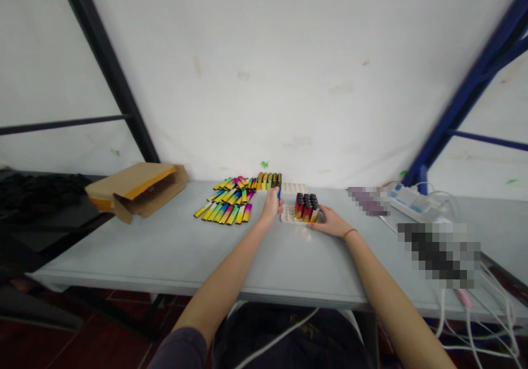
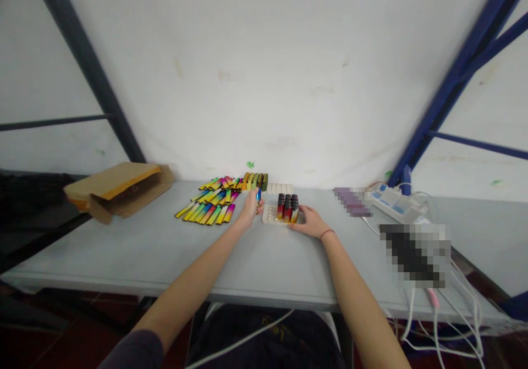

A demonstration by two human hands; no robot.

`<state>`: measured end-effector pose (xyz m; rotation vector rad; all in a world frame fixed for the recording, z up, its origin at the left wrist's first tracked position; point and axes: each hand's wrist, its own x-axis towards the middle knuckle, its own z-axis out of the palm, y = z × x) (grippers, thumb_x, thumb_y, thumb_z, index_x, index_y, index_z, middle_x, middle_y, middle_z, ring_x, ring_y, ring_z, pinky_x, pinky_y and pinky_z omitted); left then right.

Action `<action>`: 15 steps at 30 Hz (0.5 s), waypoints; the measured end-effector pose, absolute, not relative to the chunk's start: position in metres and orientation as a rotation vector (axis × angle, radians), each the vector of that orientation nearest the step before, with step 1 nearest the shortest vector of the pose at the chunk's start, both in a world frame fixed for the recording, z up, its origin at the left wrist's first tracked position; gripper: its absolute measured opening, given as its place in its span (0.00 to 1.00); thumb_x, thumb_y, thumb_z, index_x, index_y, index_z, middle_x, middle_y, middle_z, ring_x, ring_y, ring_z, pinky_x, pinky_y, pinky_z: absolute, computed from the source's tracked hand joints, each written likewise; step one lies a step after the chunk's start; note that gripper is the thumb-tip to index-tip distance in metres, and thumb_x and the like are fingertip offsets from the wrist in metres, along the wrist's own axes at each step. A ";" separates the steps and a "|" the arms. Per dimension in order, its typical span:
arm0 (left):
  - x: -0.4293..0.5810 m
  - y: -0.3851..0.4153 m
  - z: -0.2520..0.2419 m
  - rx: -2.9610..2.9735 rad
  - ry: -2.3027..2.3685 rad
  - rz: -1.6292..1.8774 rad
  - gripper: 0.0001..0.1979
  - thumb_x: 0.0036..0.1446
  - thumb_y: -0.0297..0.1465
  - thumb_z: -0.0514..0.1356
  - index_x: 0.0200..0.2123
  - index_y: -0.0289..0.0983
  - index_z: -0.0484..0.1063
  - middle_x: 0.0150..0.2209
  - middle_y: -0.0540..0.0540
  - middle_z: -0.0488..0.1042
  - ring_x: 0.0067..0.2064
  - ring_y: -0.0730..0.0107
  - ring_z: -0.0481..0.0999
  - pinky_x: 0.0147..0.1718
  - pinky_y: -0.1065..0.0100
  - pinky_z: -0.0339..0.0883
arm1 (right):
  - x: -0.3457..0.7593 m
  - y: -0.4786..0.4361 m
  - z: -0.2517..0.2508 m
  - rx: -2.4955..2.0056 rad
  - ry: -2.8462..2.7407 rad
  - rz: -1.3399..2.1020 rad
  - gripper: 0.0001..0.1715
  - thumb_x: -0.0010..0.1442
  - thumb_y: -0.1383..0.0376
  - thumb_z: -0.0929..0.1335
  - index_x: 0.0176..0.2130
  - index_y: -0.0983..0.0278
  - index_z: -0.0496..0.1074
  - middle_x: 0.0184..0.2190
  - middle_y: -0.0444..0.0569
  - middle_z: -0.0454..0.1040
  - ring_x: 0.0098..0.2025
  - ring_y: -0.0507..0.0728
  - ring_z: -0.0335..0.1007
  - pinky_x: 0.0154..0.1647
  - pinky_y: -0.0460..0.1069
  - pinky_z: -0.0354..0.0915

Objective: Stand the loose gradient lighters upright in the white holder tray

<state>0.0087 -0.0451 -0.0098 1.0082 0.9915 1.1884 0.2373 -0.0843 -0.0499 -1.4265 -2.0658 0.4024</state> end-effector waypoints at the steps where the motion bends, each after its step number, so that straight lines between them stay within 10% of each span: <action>1: 0.010 -0.046 -0.011 1.126 0.993 1.221 0.14 0.64 0.45 0.51 0.35 0.41 0.61 0.20 0.57 0.61 0.16 0.78 0.57 0.18 0.75 0.51 | 0.237 -0.084 -0.050 -1.431 -2.063 0.398 0.39 0.49 0.52 0.75 0.56 0.64 0.69 0.56 0.58 0.74 0.57 0.69 0.71 0.60 0.64 0.65; 7: 0.016 -0.050 -0.015 1.795 0.884 1.308 0.09 0.59 0.38 0.60 0.36 0.38 0.72 0.37 0.45 0.74 0.43 0.65 0.73 0.39 0.70 0.67 | 0.239 -0.083 -0.051 -1.448 -2.090 0.389 0.42 0.50 0.49 0.74 0.57 0.67 0.67 0.57 0.61 0.73 0.58 0.69 0.69 0.60 0.63 0.64; 15: 0.010 -0.058 -0.011 1.985 0.794 1.103 0.11 0.53 0.36 0.66 0.39 0.38 0.77 0.42 0.43 0.78 0.43 0.61 0.75 0.46 0.64 0.69 | 0.241 -0.082 -0.054 -1.485 -2.073 0.342 0.42 0.47 0.48 0.75 0.55 0.65 0.70 0.54 0.60 0.75 0.55 0.70 0.71 0.59 0.64 0.65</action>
